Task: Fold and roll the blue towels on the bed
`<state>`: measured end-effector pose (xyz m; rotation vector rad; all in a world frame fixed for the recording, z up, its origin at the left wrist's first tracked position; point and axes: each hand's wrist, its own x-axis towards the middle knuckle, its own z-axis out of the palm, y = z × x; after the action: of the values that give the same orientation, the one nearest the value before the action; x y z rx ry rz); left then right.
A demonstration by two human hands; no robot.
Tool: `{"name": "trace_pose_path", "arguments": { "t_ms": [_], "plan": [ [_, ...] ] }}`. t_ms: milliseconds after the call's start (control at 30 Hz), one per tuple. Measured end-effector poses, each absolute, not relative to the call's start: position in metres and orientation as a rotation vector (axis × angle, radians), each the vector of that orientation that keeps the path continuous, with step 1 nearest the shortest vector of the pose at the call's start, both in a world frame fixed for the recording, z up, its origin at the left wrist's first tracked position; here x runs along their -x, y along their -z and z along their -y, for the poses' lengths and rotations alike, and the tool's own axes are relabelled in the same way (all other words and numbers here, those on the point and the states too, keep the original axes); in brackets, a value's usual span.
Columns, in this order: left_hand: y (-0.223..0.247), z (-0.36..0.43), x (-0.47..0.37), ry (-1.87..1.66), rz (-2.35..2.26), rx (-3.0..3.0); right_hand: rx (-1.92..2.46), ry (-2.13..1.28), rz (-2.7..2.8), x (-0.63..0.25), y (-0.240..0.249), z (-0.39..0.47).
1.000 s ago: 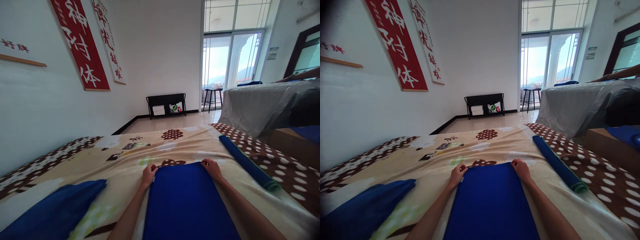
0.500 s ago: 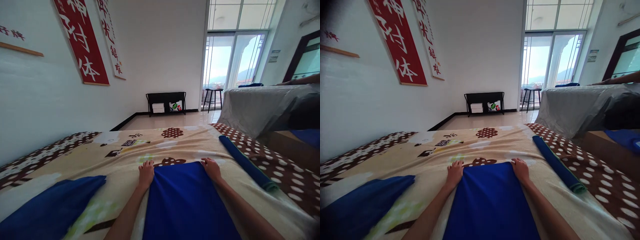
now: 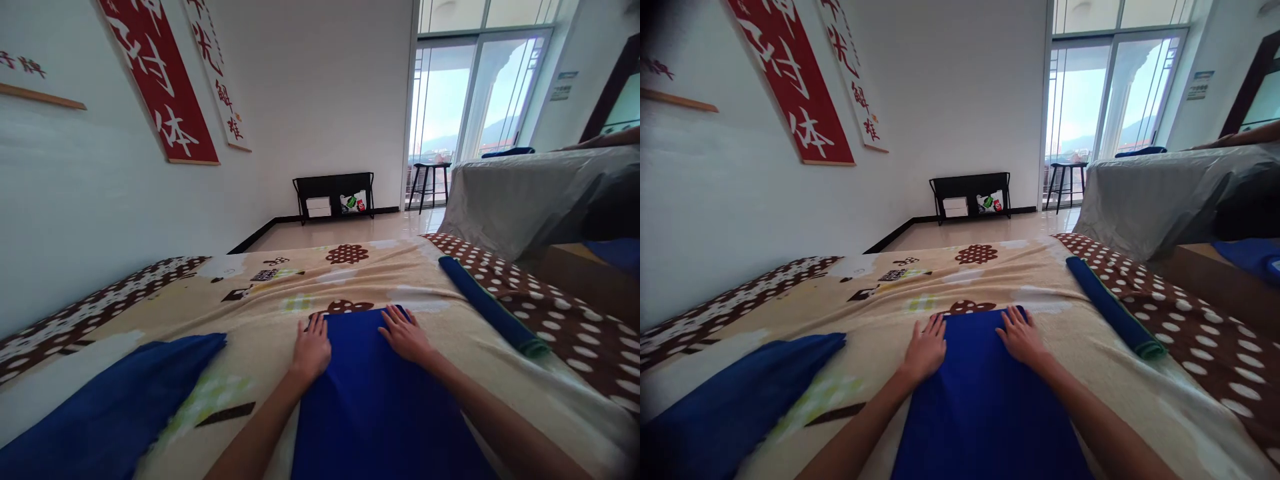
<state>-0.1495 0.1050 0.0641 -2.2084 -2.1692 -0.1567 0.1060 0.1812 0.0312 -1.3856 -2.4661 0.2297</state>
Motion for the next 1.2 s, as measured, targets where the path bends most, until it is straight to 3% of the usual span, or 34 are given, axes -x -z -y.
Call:
{"name": "trace_pose_path", "arguments": {
  "t_ms": [133, 333, 533, 667, 833, 1000, 1200],
  "plan": [
    [-0.056, -0.125, 0.118, 0.200, 2.136, 2.235, 1.308, -0.261, 2.543, -0.081, -0.036, -0.181],
    [-0.065, -0.114, 0.147, 0.215, 2.256, 2.094, 1.495, -0.228, 2.400, -0.131, -0.052, -0.186],
    [-0.069, -0.045, 0.110, 0.191, 1.960, 2.491, 1.179, -0.323, 2.579, -0.119, -0.046, -0.087],
    [-0.044, 0.025, 0.153, 0.203, 2.047, 2.427, 1.098, -0.381, 2.613, -0.175, -0.023, -0.029],
    [-0.037, 0.061, 0.177, 0.261, 2.092, 2.150, 1.183, -0.334, 2.521, -0.216, -0.015, -0.008],
    [-0.050, 0.070, 0.126, 0.184, 1.762, 2.637, 1.044, -0.431, 2.644, -0.193, -0.023, 0.012],
    [-0.017, 0.116, 0.172, 0.214, 1.885, 2.447, 1.106, -0.210, 2.518, -0.247, -0.005, 0.031]
  ]
}}
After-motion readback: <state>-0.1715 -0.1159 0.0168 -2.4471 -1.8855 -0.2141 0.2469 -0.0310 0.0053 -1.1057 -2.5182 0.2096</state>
